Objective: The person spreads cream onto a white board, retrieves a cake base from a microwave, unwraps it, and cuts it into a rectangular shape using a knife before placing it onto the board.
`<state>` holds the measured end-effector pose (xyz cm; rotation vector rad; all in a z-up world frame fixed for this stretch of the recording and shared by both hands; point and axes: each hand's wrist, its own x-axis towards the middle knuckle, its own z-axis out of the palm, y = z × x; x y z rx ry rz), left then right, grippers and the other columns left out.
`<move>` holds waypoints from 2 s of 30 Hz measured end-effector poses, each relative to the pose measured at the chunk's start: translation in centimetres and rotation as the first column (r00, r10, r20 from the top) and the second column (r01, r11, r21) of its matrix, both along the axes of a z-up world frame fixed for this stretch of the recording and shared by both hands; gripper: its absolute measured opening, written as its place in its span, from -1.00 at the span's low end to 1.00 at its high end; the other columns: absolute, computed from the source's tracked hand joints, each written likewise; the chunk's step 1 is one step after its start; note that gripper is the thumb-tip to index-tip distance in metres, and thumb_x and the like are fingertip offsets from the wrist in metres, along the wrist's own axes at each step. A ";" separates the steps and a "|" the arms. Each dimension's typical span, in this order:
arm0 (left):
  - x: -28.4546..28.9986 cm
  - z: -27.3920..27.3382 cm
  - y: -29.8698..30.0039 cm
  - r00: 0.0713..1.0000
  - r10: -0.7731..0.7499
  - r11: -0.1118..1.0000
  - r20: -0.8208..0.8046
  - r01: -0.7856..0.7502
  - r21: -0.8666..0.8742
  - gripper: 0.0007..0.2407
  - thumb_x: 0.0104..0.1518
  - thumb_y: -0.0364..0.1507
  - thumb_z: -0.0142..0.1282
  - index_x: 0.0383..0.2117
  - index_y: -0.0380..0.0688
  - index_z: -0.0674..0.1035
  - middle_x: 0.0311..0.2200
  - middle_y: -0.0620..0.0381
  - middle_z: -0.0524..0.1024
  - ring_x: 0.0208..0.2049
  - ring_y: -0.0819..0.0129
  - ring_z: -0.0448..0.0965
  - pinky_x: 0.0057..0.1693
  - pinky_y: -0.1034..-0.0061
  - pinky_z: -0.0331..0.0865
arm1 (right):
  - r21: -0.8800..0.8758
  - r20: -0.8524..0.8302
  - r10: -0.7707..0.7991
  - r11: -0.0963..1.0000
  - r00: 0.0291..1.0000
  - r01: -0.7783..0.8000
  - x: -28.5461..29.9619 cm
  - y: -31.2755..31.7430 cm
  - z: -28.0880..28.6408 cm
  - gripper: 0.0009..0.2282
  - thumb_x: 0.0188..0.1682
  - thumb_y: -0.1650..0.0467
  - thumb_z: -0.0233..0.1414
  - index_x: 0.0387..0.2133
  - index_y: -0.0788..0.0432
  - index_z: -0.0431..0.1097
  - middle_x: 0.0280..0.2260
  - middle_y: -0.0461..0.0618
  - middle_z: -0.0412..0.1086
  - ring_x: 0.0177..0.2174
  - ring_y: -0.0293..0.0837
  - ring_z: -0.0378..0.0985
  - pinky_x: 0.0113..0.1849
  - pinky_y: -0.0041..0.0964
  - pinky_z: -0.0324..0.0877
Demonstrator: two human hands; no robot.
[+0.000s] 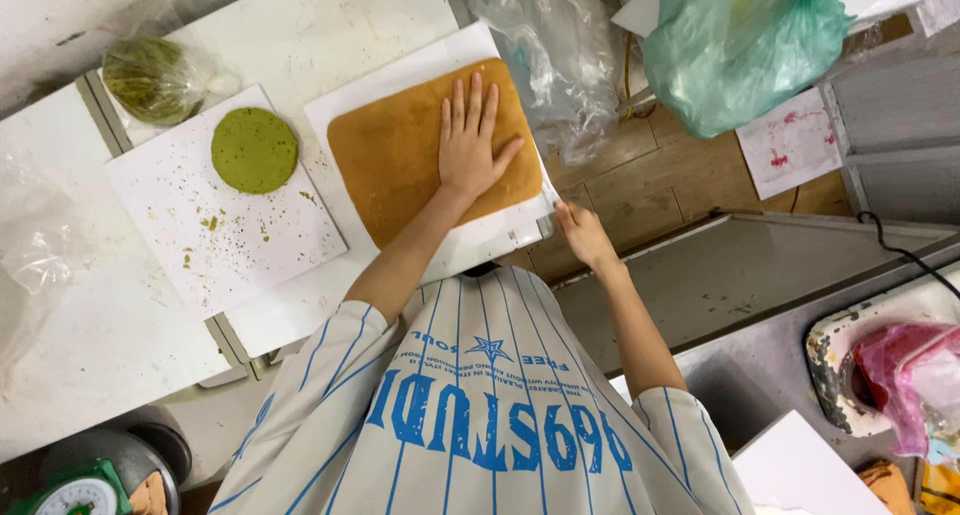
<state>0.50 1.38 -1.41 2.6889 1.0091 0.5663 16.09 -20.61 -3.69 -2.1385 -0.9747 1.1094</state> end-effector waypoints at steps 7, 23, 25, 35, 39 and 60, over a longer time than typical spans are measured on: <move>-2.8 0.5 2.3 0.997 0.011 0.998 0.071 -0.007 -0.057 -0.23 0.26 0.04 0.08 0.48 -0.11 0.05 0.48 -0.26 -0.22 0.50 -0.17 -0.23 0.49 -0.10 -0.21 | -0.001 -0.055 0.073 0.997 0.996 -0.073 2.0 0.4 1.8 -0.53 0.19 0.12 -0.18 -0.49 0.30 0.31 -0.67 -0.01 0.24 -0.59 -0.13 0.27 -0.45 -0.16 0.27; -6.7 0.7 2.3 0.996 -0.045 0.999 -0.073 0.045 0.002 -0.24 0.15 0.15 0.16 0.43 0.11 0.22 0.46 -0.15 -0.08 0.45 -0.20 -0.13 0.43 -0.18 -0.21 | -0.050 -0.044 0.047 0.998 0.998 -0.049 1.7 -7.8 3.2 -0.65 0.17 0.20 -0.12 -0.46 0.23 0.31 -0.65 -0.09 0.23 -0.59 -0.23 0.23 -0.48 -0.19 0.26; -6.4 0.9 4.0 0.999 -0.007 1.000 -0.038 0.008 0.022 -0.24 0.17 0.14 0.16 0.40 -0.01 0.24 0.40 -0.23 0.00 0.40 -0.20 -0.04 0.41 -0.18 -0.17 | -0.088 -0.038 0.036 0.995 0.999 -0.040 1.4 -8.1 3.4 -0.64 0.17 0.19 -0.13 -0.46 0.22 0.32 -0.65 -0.08 0.23 -0.60 -0.22 0.21 -0.49 -0.18 0.25; -5.8 0.7 5.9 0.999 0.050 0.995 0.002 -0.050 0.085 -0.31 0.15 0.02 0.24 0.17 -0.35 0.34 -0.04 -0.21 0.32 0.02 -0.12 0.27 0.26 -0.09 0.05 | -0.113 -0.061 0.087 0.989 0.994 -0.094 0.0 -4.4 3.8 -0.60 0.20 0.17 -0.13 -0.46 0.28 0.27 -0.66 -0.01 0.21 -0.59 -0.19 0.16 -0.48 -0.16 0.25; -5.9 0.7 6.0 0.997 0.077 0.988 0.011 -0.078 0.132 -0.30 0.16 0.03 0.24 0.18 -0.38 0.34 -0.02 -0.23 0.32 0.03 -0.14 0.27 0.27 -0.07 0.05 | -0.105 -0.145 0.056 0.992 0.988 -0.071 -1.2 -1.6 1.9 -0.63 0.19 0.19 -0.15 -0.45 0.24 0.33 -0.66 -0.04 0.23 -0.61 -0.20 0.22 -0.50 -0.17 0.25; -4.9 1.0 6.6 0.959 0.273 0.955 0.080 -0.280 0.101 -0.26 0.03 0.17 0.25 0.07 -0.27 0.42 -0.11 -0.08 0.36 -0.08 0.00 0.31 0.20 0.08 0.10 | -0.007 -0.217 -0.058 0.998 0.974 0.057 -7.0 -2.8 -1.1 -0.65 0.20 0.22 -0.14 -0.36 0.27 0.38 -0.66 0.06 0.27 -0.65 -0.14 0.26 -0.55 -0.15 0.24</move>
